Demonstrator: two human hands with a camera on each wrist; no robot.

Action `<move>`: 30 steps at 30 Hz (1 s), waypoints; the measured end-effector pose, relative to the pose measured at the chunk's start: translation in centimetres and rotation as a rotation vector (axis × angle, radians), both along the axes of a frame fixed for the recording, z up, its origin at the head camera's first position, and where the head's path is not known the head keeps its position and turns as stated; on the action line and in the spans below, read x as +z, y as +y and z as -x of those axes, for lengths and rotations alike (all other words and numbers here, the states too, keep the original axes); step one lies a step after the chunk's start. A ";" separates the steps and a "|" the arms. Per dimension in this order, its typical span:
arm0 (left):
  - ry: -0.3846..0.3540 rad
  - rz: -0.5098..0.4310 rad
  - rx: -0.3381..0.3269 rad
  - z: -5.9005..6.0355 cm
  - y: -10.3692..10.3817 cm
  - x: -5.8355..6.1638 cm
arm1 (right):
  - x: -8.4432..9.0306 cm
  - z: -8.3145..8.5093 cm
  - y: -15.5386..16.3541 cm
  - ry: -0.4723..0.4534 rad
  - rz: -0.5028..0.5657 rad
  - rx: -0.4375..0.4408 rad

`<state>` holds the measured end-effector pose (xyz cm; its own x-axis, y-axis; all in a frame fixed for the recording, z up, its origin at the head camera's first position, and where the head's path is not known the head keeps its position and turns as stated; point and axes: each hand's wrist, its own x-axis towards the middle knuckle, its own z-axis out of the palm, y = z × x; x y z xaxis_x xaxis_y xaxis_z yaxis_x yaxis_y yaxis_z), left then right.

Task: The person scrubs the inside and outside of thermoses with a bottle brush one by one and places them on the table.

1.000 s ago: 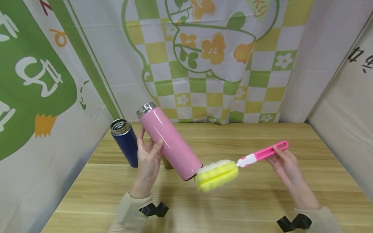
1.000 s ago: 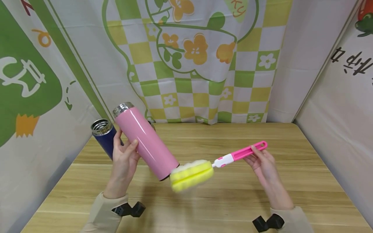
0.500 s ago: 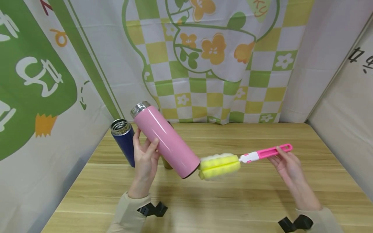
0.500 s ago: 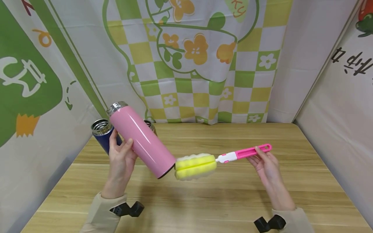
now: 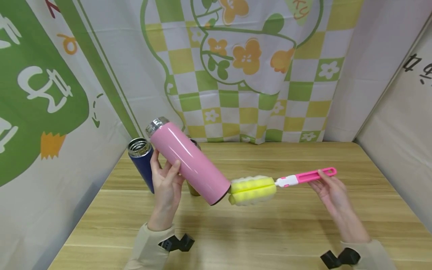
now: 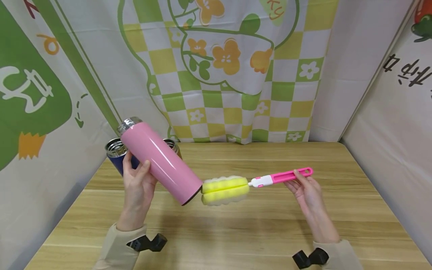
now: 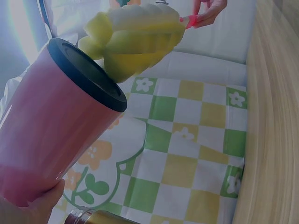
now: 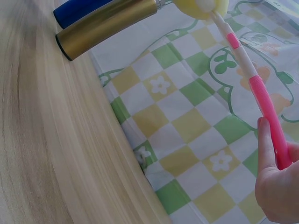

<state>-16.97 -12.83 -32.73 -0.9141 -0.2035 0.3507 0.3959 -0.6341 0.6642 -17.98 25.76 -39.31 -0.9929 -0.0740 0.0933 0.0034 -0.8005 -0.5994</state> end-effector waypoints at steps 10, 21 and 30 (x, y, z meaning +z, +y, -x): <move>0.033 -0.016 0.012 -0.2 0.1 0.0 | 0.0 0.0 -0.1 -0.031 -0.035 -0.015; 0.051 -0.043 0.002 -0.3 0.3 0.2 | 0.1 0.1 -1.2 -0.039 -0.142 -0.034; 0.076 0.011 0.024 -0.1 1.2 0.3 | 0.6 -0.3 -2.0 -0.045 -0.233 -0.022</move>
<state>-16.85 -11.67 -32.46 -0.8796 -0.2206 0.4215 0.4606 -0.6168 0.6383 -17.73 23.75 -38.66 -0.9973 -0.0664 0.0314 0.0184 -0.6406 -0.7676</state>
